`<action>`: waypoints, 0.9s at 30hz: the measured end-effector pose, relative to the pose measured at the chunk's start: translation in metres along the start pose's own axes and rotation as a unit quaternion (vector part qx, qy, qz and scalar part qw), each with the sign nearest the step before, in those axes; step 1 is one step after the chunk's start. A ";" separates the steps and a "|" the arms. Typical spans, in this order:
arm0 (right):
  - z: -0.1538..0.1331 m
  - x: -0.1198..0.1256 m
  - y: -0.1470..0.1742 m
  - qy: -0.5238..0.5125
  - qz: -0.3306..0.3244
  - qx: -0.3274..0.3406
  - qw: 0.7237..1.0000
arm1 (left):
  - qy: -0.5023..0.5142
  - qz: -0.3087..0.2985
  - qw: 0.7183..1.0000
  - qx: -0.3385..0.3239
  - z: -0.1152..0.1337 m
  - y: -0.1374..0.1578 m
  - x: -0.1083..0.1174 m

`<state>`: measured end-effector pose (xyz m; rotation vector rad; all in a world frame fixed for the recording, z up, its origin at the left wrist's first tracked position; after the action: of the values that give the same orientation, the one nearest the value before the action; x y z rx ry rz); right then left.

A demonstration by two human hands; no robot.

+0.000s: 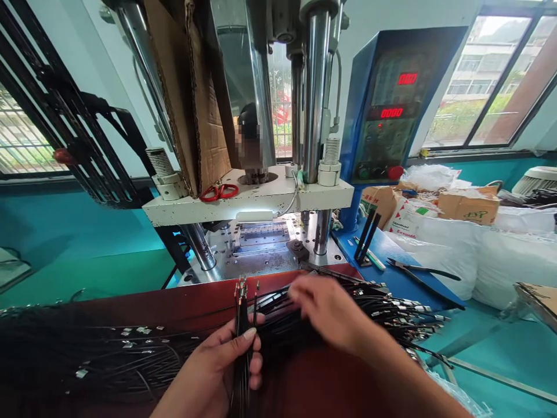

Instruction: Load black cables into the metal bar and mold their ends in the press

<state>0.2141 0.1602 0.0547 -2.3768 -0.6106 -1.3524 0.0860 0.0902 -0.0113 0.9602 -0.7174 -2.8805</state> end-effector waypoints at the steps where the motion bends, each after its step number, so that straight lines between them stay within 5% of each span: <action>1: 0.012 0.013 -0.014 0.043 0.018 0.008 0.999 | -0.007 -0.008 1.000 0.002 -0.002 0.000 0.001; 5: 0.035 0.002 -0.051 0.111 -0.065 0.097 0.987 | -0.019 -0.030 0.999 -0.010 -0.005 -0.004 0.005; 10: 0.025 -0.019 -0.051 0.188 -0.106 0.157 0.964 | -0.020 -0.021 1.000 -0.001 -0.002 -0.012 0.008; 18: 0.021 0.008 -0.033 0.227 -0.113 0.154 0.955 | -0.043 -0.042 0.998 -0.007 0.010 -0.022 -0.006; 24: 0.041 0.033 -0.035 -0.011 -0.034 0.023 0.999 | -0.025 -0.090 0.995 0.021 0.003 -0.029 -0.012; 27: 0.039 0.022 -0.048 -0.277 0.000 -0.065 0.959 | -0.035 -0.128 0.989 0.064 -0.009 -0.034 -0.014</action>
<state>0.2267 0.2244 0.0583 -2.8788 -0.6772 -0.7273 0.1063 0.1194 -0.0244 1.0398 -0.8519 -3.1369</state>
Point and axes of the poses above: each hand's wrist, its own y-axis away from the middle knuckle, its own x-axis out of the back of the hand, z = x × y, the point moved 10 cm from there along -y, towards the middle knuckle, and after that the axes turned 1 degree about y, right-handed, at the moved point
